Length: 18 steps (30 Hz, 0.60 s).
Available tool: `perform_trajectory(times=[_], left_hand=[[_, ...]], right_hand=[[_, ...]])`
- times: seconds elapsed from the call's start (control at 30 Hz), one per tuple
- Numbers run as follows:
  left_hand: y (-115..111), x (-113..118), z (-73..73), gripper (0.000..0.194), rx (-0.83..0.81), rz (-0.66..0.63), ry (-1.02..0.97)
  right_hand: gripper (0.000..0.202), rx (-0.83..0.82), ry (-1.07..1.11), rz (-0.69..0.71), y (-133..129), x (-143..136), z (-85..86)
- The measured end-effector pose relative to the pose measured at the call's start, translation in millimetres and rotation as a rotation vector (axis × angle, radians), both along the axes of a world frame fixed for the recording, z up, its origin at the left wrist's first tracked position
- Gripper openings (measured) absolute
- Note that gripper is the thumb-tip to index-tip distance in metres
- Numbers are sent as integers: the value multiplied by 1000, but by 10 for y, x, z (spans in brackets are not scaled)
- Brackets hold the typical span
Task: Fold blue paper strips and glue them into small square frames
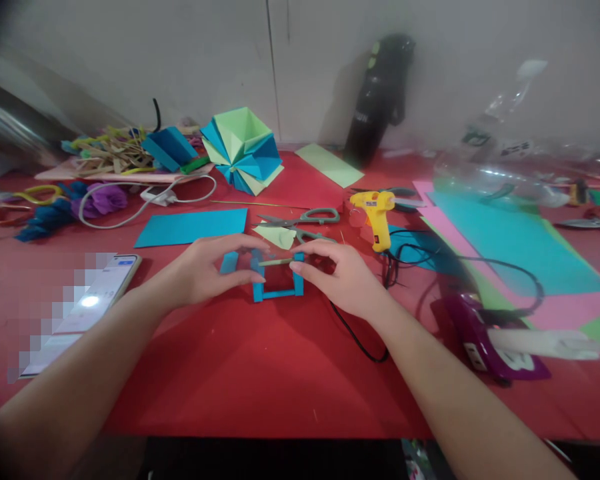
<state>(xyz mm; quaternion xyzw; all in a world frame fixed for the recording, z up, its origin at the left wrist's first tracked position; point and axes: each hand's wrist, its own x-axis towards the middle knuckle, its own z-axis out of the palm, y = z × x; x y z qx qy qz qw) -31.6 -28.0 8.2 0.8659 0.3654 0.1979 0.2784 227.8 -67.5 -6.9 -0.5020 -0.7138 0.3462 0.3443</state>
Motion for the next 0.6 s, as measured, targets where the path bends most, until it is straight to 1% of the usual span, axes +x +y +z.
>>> perform_trajectory(times=[0.13,0.23,0.4,0.5,0.6], left_hand=[[-4,-9,8,40,-4,-6,-5],[-2,-19,8,35,1,10,0],[20,-46,6,31,-4,22,-40],[43,-64,-17,33,16,42,-79],[63,-63,-45,34,37,63,-104]], right_hand=[[22,48,-21,-48,-14,-38,-16],[21,88,-47,-51,-34,-60,-26],[22,239,-80,12,-95,-98,-5],[26,260,-114,62,-134,-126,-4],[30,289,-95,118,-155,-148,-48]])
